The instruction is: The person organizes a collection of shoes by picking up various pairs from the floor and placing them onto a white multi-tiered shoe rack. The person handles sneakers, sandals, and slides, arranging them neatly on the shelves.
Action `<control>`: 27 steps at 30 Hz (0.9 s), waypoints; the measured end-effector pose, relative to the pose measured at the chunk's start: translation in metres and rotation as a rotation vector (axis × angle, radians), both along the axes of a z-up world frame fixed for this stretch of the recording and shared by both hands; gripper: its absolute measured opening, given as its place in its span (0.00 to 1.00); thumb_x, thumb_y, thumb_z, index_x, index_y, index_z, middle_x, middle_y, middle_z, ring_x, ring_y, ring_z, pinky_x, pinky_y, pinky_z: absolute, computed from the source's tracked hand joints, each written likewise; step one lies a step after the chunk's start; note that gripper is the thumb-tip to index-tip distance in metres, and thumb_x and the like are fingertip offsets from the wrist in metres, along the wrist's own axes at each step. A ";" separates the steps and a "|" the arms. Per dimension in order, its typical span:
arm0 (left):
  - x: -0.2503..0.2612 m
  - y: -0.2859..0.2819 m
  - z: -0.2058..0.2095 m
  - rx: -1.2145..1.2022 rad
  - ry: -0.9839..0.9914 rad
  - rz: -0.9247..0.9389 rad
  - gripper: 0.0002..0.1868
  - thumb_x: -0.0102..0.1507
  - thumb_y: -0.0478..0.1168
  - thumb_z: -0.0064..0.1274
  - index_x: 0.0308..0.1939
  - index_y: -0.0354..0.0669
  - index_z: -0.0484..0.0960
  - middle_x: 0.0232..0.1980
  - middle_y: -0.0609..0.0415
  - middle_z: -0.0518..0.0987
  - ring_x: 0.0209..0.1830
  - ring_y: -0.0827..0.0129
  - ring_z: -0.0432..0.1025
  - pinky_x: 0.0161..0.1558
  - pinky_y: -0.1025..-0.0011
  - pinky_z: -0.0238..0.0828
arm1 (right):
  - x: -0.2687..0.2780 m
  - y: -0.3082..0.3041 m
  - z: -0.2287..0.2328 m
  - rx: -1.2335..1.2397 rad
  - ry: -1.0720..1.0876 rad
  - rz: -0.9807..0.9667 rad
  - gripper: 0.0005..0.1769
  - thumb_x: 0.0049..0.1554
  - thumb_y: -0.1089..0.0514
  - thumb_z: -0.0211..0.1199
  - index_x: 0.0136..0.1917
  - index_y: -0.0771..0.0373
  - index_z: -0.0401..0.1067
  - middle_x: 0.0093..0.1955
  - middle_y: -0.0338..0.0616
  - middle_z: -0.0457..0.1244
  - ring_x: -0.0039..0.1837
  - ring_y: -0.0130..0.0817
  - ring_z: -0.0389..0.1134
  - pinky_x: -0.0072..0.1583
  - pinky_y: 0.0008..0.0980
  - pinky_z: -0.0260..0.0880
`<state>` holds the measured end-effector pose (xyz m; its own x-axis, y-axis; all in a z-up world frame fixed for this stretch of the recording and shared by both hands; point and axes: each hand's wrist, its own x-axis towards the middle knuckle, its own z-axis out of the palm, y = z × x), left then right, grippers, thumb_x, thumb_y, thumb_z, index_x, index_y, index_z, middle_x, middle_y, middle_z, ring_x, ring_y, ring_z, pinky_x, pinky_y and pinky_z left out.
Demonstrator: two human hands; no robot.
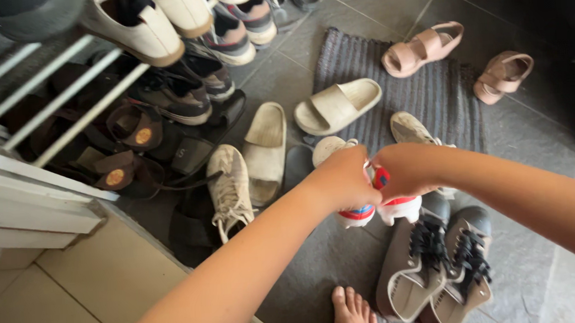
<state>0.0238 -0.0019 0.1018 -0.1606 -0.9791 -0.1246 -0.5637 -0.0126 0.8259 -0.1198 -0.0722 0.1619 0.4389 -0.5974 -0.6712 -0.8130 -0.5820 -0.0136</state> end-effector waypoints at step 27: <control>0.129 0.017 0.194 -0.604 -0.188 0.410 0.38 0.48 0.28 0.56 0.64 0.38 0.65 0.51 0.43 0.72 0.52 0.46 0.72 0.45 0.53 0.72 | 0.123 -0.023 0.142 -0.644 -1.074 0.367 0.23 0.48 0.53 0.73 0.53 0.61 0.69 0.51 0.43 0.66 0.58 0.46 0.68 0.55 0.40 0.69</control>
<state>0.1532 0.0148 0.2959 0.2020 -0.8628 0.4635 -0.7437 0.1728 0.6458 0.0036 -0.0950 0.3043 0.7789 -0.4099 0.4746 -0.3636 -0.9118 -0.1907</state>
